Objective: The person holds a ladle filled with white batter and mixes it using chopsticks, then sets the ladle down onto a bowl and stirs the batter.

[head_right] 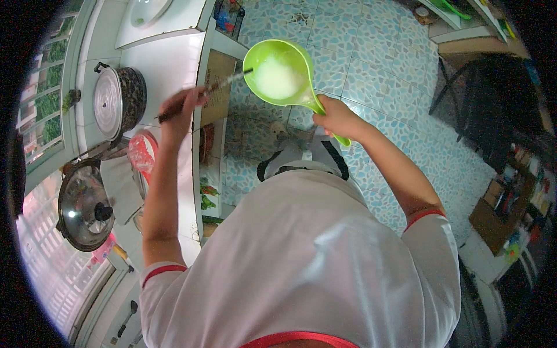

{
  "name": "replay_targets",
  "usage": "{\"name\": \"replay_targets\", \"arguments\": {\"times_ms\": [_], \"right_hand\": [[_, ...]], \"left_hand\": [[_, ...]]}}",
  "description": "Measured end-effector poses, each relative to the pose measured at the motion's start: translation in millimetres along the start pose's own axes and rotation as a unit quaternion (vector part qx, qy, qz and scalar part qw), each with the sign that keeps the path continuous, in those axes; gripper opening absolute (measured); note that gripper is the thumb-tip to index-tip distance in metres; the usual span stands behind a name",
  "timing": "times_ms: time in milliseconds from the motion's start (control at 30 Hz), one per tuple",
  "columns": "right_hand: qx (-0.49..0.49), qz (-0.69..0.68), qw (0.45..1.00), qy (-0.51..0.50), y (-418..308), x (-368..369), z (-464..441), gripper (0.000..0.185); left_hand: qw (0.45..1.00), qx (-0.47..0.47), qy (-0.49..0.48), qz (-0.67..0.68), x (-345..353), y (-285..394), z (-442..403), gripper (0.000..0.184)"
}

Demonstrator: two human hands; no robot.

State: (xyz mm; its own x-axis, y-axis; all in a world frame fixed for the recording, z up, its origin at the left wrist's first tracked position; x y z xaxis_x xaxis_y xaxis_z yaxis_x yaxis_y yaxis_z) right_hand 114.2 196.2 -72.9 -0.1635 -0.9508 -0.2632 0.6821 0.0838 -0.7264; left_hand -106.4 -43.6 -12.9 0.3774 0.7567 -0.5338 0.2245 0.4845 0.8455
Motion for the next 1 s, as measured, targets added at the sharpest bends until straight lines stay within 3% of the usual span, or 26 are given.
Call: {"name": "replay_targets", "arguments": {"times_ms": [67,100,133,200,333,533,567,667,700,800,900,1000], "right_hand": [[0.007,-0.017,1.000,-0.002,-3.6,-4.9,2.3,0.028],[0.010,-0.025,1.000,-0.004,-1.5,-3.6,2.7,0.028],[0.012,-0.032,0.999,-0.006,1.2,-1.6,1.3,0.027],[0.017,-0.038,0.999,-0.003,2.2,-1.1,0.1,0.026],[0.029,-0.032,0.999,-0.017,4.1,0.1,4.8,0.026],[0.046,-0.033,0.995,-0.086,2.1,0.9,0.3,0.025],[0.052,-0.046,0.993,-0.096,1.7,1.3,1.6,0.023],[0.075,-0.126,0.981,-0.129,6.5,-0.7,-0.6,0.017],[0.069,-0.139,0.979,-0.133,5.4,-1.1,-2.0,0.016],[0.065,-0.173,0.973,-0.141,1.5,4.7,-7.0,0.016],[0.079,-0.204,0.964,-0.151,1.3,18.0,-12.4,0.017],[0.072,-0.230,0.958,-0.153,2.4,31.7,-14.7,0.016]], "left_hand": [[0.997,-0.058,0.013,0.046,8.0,-0.8,35.5,0.026],[0.989,-0.131,0.019,0.060,14.9,-7.2,52.0,0.026],[0.991,-0.125,0.016,0.052,22.4,-3.4,67.3,0.027],[0.964,-0.198,0.037,0.172,38.3,-0.2,86.8,0.024],[0.980,-0.174,0.036,0.088,25.5,-16.4,40.0,0.023],[0.989,0.016,-0.065,0.129,49.4,45.7,-43.3,0.018],[0.989,0.013,-0.076,0.128,52.8,47.9,-44.6,0.015],[0.998,0.033,-0.032,0.033,44.2,33.8,-23.1,0.013],[0.998,0.017,-0.020,0.061,43.3,18.5,-11.2,0.012],[0.993,0.071,-0.075,-0.056,43.7,41.3,32.0,0.012],[0.987,0.082,-0.117,0.068,70.8,69.1,50.3,0.011],[0.971,0.216,-0.103,0.019,87.3,88.7,23.2,0.011]]}}
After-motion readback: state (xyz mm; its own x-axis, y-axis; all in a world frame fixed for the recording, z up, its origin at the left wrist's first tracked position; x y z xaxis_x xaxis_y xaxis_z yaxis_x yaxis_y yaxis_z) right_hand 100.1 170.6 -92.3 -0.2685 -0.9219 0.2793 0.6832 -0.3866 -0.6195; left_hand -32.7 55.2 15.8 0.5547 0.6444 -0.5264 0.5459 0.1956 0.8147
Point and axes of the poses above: each hand's wrist, its own z-axis away from the middle knuckle, its own x-axis out of the palm, y = z × x, the point moved 3 cm from there along -z, towards the middle knuckle, and after that the axes turned 14 degrees about y, right-handed, at the moved point
